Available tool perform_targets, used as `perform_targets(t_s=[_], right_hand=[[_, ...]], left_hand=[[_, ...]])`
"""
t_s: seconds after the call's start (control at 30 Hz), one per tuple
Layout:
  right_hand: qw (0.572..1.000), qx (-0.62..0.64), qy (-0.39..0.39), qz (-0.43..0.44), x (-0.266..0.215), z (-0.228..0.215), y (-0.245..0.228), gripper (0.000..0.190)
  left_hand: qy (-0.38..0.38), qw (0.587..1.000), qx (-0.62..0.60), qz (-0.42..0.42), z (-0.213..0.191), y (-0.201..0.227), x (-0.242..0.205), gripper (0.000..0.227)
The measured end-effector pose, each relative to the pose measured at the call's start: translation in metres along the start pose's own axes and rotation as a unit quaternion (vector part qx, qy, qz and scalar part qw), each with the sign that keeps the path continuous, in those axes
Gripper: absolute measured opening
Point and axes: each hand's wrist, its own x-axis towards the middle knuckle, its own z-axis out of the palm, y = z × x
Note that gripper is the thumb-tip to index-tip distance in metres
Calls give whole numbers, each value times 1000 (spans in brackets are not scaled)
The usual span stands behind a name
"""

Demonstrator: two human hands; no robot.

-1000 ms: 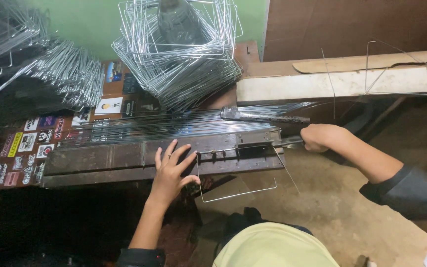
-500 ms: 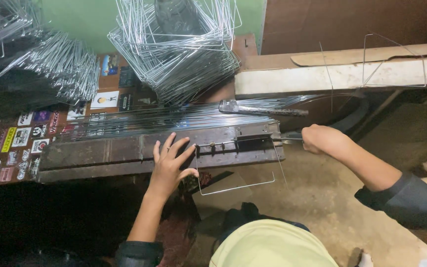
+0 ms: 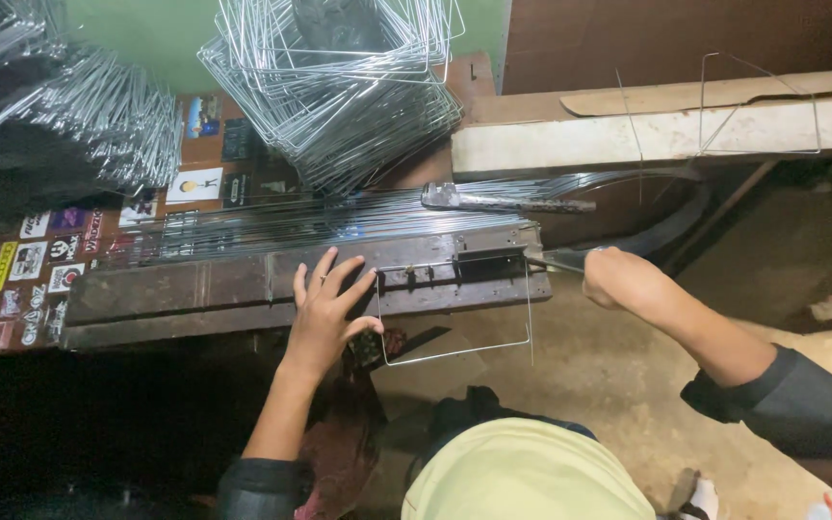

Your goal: Bending straight metal wires into rectangular frames using a manual bending jig.

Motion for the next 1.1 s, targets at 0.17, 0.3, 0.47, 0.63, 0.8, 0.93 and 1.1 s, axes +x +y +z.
perform_targets(t_s=[0.17, 0.3, 0.47, 0.63, 0.8, 0.93, 1.1], right_hand=[[999, 6, 36, -10, -2, 3, 0, 20], [998, 9, 65, -23, -4, 9, -2, 20], [994, 11, 99, -35, -6, 16, -7, 21], [995, -8, 101, 0, 2, 20, -6, 24], [996, -21, 48, 68, -5, -14, -22, 19], [982, -89, 162, 38, -27, -40, -37, 16], [960, -168, 217, 51, -37, -64, -41, 14]], left_hand=[[5, 1000, 5, 9, 0, 0, 0, 77], [17, 1000, 4, 16, 3, -3, -1, 77], [17, 1000, 9, 19, 4, -4, -3, 78], [15, 1000, 4, 15, 5, -4, -2, 78], [18, 1000, 1, 26, 3, -6, -4, 78], [18, 999, 1, 27, 1, -5, -1, 78], [-9, 1000, -26, 3, -3, 0, -2, 81]])
